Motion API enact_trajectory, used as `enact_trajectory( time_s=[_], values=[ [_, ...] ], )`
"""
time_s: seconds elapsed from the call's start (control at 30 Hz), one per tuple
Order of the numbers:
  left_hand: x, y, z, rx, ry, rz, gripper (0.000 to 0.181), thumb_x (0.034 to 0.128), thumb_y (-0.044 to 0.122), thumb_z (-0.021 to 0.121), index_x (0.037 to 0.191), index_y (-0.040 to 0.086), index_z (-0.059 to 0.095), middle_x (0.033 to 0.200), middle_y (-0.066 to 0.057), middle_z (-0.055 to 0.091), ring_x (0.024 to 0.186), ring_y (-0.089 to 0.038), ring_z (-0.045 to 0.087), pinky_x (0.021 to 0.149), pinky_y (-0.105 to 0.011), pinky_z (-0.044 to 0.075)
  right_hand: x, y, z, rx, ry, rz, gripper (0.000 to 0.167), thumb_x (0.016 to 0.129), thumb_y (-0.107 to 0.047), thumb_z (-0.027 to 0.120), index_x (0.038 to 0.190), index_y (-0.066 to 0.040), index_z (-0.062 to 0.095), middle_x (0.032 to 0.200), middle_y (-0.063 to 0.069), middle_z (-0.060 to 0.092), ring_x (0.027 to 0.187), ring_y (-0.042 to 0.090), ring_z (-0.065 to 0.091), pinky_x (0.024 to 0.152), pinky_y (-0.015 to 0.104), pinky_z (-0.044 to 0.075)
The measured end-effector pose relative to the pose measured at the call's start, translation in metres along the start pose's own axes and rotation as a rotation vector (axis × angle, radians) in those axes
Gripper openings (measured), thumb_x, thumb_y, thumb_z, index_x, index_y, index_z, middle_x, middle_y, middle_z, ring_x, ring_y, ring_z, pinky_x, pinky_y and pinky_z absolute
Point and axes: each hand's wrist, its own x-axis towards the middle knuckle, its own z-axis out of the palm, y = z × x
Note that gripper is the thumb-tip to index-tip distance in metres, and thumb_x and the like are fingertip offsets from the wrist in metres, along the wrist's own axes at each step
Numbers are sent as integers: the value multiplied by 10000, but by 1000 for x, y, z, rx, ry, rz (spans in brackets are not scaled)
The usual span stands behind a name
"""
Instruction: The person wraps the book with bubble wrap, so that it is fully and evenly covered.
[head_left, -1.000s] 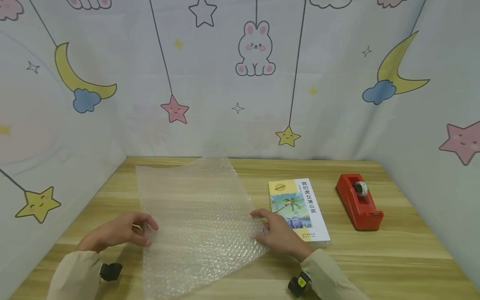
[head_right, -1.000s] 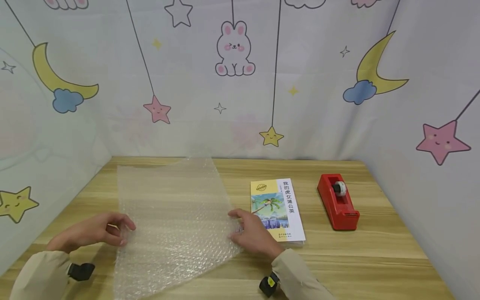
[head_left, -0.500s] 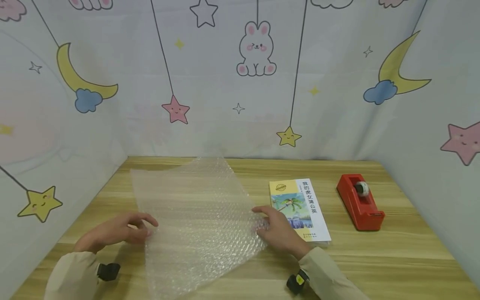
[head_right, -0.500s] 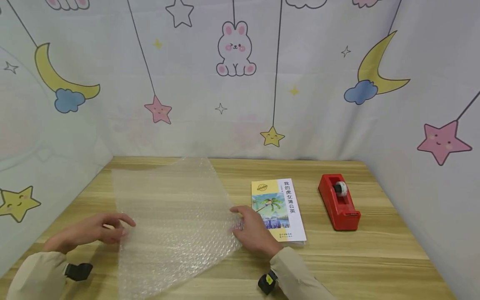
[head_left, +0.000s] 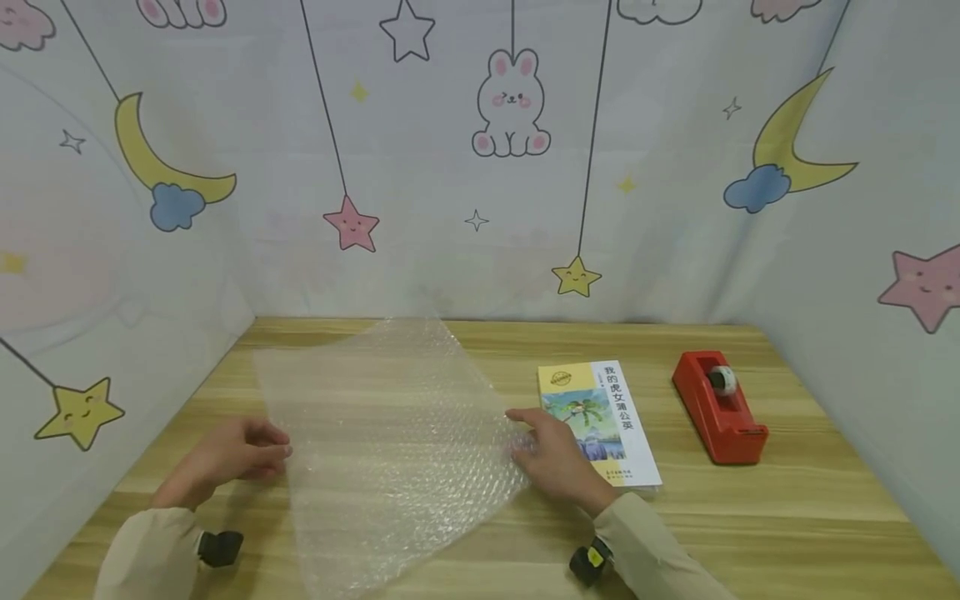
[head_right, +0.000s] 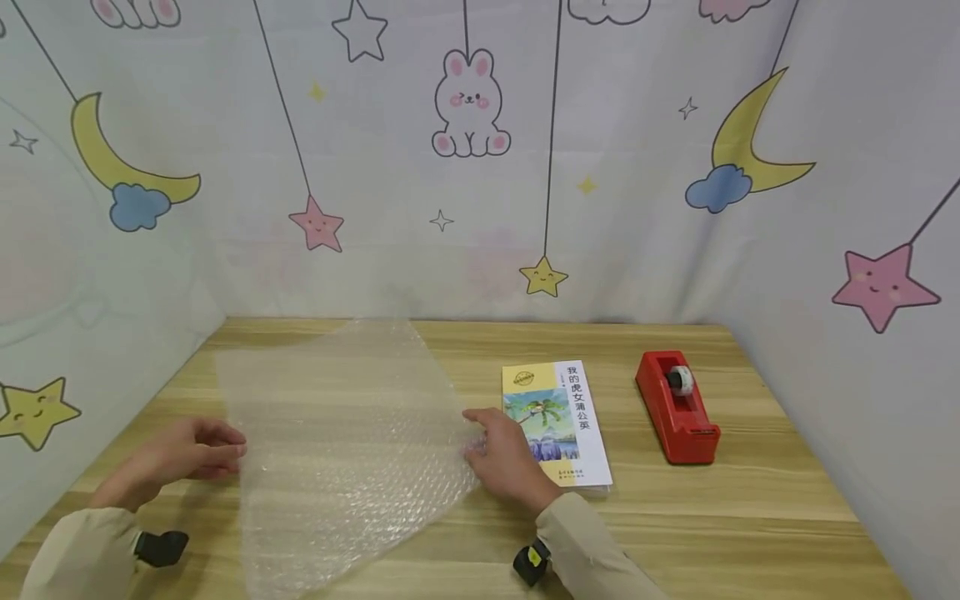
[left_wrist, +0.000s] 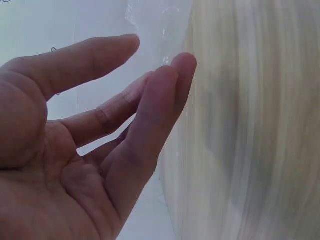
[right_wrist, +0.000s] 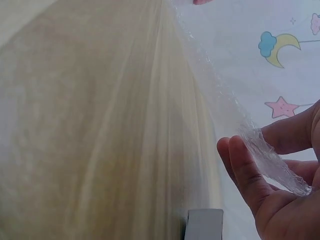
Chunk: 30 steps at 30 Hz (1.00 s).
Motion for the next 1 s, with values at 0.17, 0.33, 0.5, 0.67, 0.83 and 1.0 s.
enact_trajectory(
  time_s=[0.17,0.33,0.5,0.67,0.83,1.0],
  values=[
    [0,-1,0,26,8,6,403,943,160,684,1182,-153,594,1039,-116,721,848,-122,710,761,-300,614,3,1,-1,-9,9,-11,468,878,-18,688,1338,-25,605,1344,183,633,1235,378,601,1050,532,481],
    [1,-3,0,52,6,4,398,948,189,687,1165,-137,617,1022,-92,728,853,-134,716,759,-303,614,3,3,-1,-13,9,-18,469,882,-10,677,1344,-17,600,1352,194,625,1229,397,605,1039,534,492],
    [1,-4,-1,73,-3,-2,402,974,227,657,1172,-122,631,1025,-103,736,874,-152,722,768,-316,615,3,5,0,4,2,-14,477,899,-19,657,1370,-39,584,1370,189,615,1286,391,572,1075,549,460],
    [-2,2,-2,121,16,-31,437,1015,267,588,1237,-110,598,891,-89,710,789,-155,695,726,-311,609,2,6,-1,18,7,12,478,922,-86,659,1392,-89,576,1369,150,622,1301,350,563,1082,543,453],
    [-6,14,-4,168,44,-3,491,1052,313,512,1293,-115,529,959,-162,685,821,-185,704,778,-356,608,2,5,-5,68,16,47,459,945,-149,645,1398,-140,578,1380,131,621,1188,334,635,968,500,531],
    [-8,29,0,195,62,90,477,1062,318,488,1294,-96,537,1117,-240,694,932,-234,735,814,-379,603,2,5,-9,109,16,57,465,958,-169,644,1412,-115,561,1392,155,612,1133,356,673,874,445,582]
  ],
)
